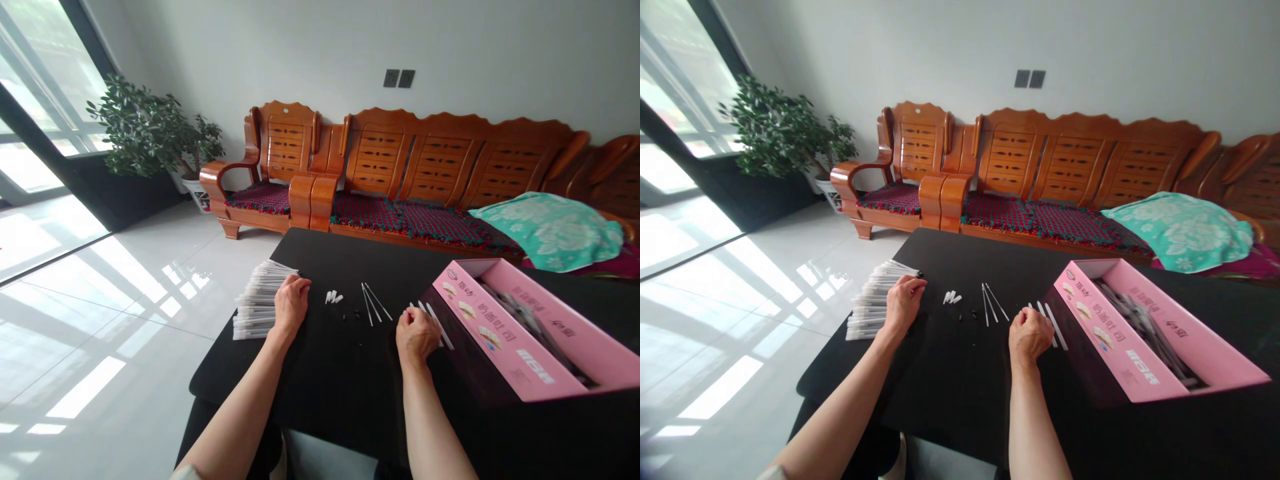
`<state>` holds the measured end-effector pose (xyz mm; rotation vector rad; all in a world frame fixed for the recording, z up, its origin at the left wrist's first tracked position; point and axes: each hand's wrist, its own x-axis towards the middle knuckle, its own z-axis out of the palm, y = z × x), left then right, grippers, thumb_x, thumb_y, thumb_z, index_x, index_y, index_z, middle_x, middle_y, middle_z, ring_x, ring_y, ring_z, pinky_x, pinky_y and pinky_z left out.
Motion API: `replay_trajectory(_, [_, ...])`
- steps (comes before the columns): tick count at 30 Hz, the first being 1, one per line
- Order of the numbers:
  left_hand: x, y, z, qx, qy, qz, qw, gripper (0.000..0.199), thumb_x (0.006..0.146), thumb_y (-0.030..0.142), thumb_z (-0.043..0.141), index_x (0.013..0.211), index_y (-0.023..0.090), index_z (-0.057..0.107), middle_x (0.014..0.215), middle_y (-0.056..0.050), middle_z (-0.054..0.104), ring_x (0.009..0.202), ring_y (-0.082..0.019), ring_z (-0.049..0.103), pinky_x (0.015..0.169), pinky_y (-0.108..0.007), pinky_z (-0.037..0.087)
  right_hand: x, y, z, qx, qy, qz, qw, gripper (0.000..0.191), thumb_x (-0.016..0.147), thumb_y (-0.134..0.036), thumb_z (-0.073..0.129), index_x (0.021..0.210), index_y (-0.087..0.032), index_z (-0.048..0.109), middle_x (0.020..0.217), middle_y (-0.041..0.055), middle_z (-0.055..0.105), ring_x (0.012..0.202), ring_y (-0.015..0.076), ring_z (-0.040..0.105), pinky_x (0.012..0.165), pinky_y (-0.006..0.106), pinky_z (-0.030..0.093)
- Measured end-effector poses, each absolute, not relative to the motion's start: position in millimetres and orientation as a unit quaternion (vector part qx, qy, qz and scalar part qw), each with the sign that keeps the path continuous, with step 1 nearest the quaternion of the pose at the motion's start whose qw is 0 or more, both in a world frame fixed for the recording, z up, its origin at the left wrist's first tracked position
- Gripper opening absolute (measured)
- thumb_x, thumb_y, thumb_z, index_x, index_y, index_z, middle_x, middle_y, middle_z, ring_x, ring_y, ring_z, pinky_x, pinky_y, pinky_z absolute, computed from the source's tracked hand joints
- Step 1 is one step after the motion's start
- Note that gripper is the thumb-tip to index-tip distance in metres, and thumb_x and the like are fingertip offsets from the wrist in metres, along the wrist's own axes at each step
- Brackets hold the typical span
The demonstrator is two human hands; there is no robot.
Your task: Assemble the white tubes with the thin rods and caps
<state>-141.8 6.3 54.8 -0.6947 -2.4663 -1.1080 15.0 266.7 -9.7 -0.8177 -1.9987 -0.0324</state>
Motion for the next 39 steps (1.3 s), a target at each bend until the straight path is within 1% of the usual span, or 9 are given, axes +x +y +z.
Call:
replay_trajectory(3, [-156.4, -10.5, 53.7, -0.233, -0.888, -0.334, 0.213, 0.022, 0.086, 0.017, 0.054, 0.095, 0.023, 0.074, 0.1, -0.006, 0.068, 0.094, -0.024, 0.061, 0.084, -0.034, 0.046, 15.4, 266.4, -9.7, -0.334, -0.814, -0.017, 0.475, 0.016, 0.08, -0.02, 0.05, 0.073, -0.018, 0.064, 0.067, 0.0067, 0.062, 0.067, 0.0207, 0.053, 0.07, 0.032, 0.036])
replay_trajectory(5, [-165.8, -19.6, 51.2, -0.249, -0.899, -0.292, 0.212, 0.021, 0.084, 0.021, 0.059, 0.098, 0.024, 0.074, 0.103, -0.006, 0.069, 0.095, -0.026, 0.059, 0.088, -0.038, 0.045, 15.6, 266.5, -10.0, -0.336, -0.814, -0.012, 0.475, 0.016, 0.08, -0.02, 0.05, 0.073, -0.018, 0.064, 0.067, 0.0066, 0.062, 0.067, 0.0206, 0.053, 0.07, 0.032, 0.035])
replay_trajectory(7, [-173.1, -26.5, 48.0, -0.27, -0.902, -0.268, 0.204, 0.023, 0.083, 0.023, 0.061, 0.101, 0.025, 0.074, 0.107, -0.005, 0.069, 0.097, -0.027, 0.058, 0.088, -0.04, 0.044, 15.7, 267.0, -10.4, -0.336, -0.814, -0.007, 0.474, 0.015, 0.08, -0.02, 0.049, 0.073, -0.018, 0.063, 0.066, 0.0065, 0.061, 0.067, 0.0207, 0.052, 0.069, 0.032, 0.035])
replay_trajectory(12, [-183.2, -38.7, 37.3, -0.288, -0.898, -0.265, 0.201, 0.026, 0.085, 0.018, 0.055, 0.1, 0.025, 0.074, 0.105, -0.005, 0.07, 0.094, -0.025, 0.059, 0.089, -0.039, 0.043, 15.1, 268.6, -11.9, -0.338, -0.813, -0.005, 0.475, 0.015, 0.08, -0.02, 0.05, 0.073, -0.017, 0.064, 0.066, 0.0068, 0.061, 0.067, 0.0207, 0.052, 0.069, 0.032, 0.035])
replay_trajectory(17, [-186.9, -46.1, 29.5, -0.294, -0.898, -0.265, 0.194, 0.02, 0.085, 0.021, 0.056, 0.092, 0.025, 0.075, 0.1, -0.005, 0.07, 0.091, -0.024, 0.059, 0.088, -0.039, 0.043, 14.6, 269.1, -12.6, -0.342, -0.81, 0.004, 0.476, 0.016, 0.08, -0.02, 0.051, 0.073, -0.017, 0.064, 0.065, 0.007, 0.061, 0.067, 0.0206, 0.053, 0.068, 0.032, 0.035])
replay_trajectory(23, [-184.7, -47.8, 35.8, -0.303, -0.907, -0.221, 0.19, 0.021, 0.084, 0.022, 0.057, 0.096, 0.027, 0.073, 0.098, -0.005, 0.069, 0.093, -0.026, 0.057, 0.09, -0.04, 0.04, 14.8, 268.1, -11.9, -0.344, -0.808, 0.012, 0.478, 0.017, 0.08, -0.02, 0.05, 0.073, -0.017, 0.064, 0.065, 0.0069, 0.061, 0.067, 0.0208, 0.053, 0.068, 0.032, 0.036])
replay_trajectory(27, [-183.2, -47.9, 40.1, -0.316, -0.906, -0.21, 0.186, 0.018, 0.084, 0.021, 0.056, 0.094, 0.027, 0.07, 0.099, -0.005, 0.067, 0.095, -0.026, 0.056, 0.09, -0.04, 0.038, 14.8, 268.0, -12.2, -0.347, -0.809, 0.015, 0.474, 0.017, 0.081, -0.02, 0.05, 0.073, -0.016, 0.064, 0.065, 0.0075, 0.061, 0.068, 0.021, 0.054, 0.068, 0.032, 0.037])
replay_trajectory(34, [-178.6, -48.2, 50.9, -0.34, -0.892, -0.23, 0.187, 0.015, 0.089, 0.022, 0.052, 0.093, 0.026, 0.066, 0.094, -0.003, 0.068, 0.093, -0.024, 0.055, 0.094, -0.04, 0.035, 15.3, 268.1, -9.9, -0.341, -0.803, 0.023, 0.489, 0.017, 0.083, -0.023, 0.051, 0.077, -0.016, 0.065, 0.068, 0.0078, 0.064, 0.068, 0.0213, 0.056, 0.07, 0.032, 0.039])
replay_trajectory(39, [-153.0, -17.6, 73.6, -0.399, -0.838, -0.302, 0.217, 0.021, 0.095, 0.027, 0.045, 0.098, 0.026, 0.066, 0.098, -0.003, 0.067, 0.098, -0.022, 0.055, 0.105, -0.04, 0.029, 13.3, 243.1, 4.2, -0.278, -0.815, 0.097, 0.499, 0.023, 0.091, -0.031, 0.049, 0.087, -0.014, 0.064, 0.077, 0.0095, 0.066, 0.075, 0.0207, 0.058, 0.076, 0.032, 0.043])
